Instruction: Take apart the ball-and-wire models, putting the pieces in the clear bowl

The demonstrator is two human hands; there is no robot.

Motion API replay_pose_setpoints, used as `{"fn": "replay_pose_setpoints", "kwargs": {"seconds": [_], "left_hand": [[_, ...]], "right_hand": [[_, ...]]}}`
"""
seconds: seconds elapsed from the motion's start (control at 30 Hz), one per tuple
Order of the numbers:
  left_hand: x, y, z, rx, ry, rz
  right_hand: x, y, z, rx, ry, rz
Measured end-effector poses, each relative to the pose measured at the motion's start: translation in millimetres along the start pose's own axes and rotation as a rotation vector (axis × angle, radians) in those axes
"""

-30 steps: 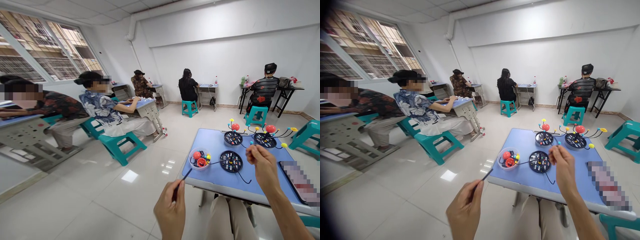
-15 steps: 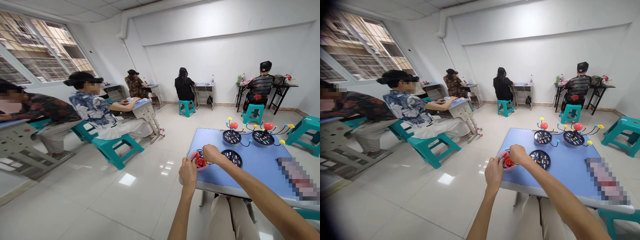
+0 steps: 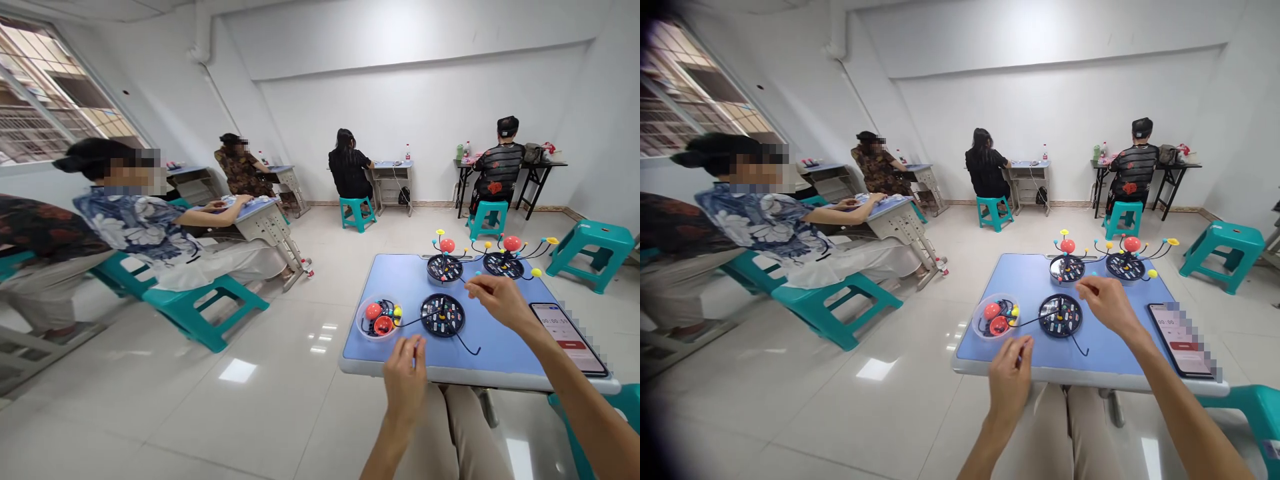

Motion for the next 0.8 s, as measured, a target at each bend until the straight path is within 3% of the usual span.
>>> {"fn": "replay_pose_setpoints", "kwargs": {"seconds": [0.07, 0.17, 0.3, 0.47, 0.8], "left_hand": [[-1, -17, -24.2, -0.029, 0.072, -0.017], [13, -32, -55.8, 0.071, 0.189, 0.03], [35, -37, -80.6, 0.283, 0.401, 0.154], [46, -40, -86.1, 0.41, 0.489, 0.182], [49, -35, -88.9, 0.488, 0.461, 0.099]], "right_hand": [[-6, -33, -5, -0.012, 0.032, -0.086], [-9, -65, -31, -0.034, 0.132, -0.15], [-3, -70, -62, -0.115, 0.218, -0.184], [8, -60, -75, -0.282, 0.277, -0.198], [18, -69, -92, -0.152, 0.315, -0.108]]}}
Point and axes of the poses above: each hand's wrist, its own x-axis towards the middle knuckle, its own z-axis out of the back of the hand, y = z × x, the point moved 5 cm from there along x, towards the middle knuckle, and after that the axes turned 10 degrees about x, right-handed, at the moved point
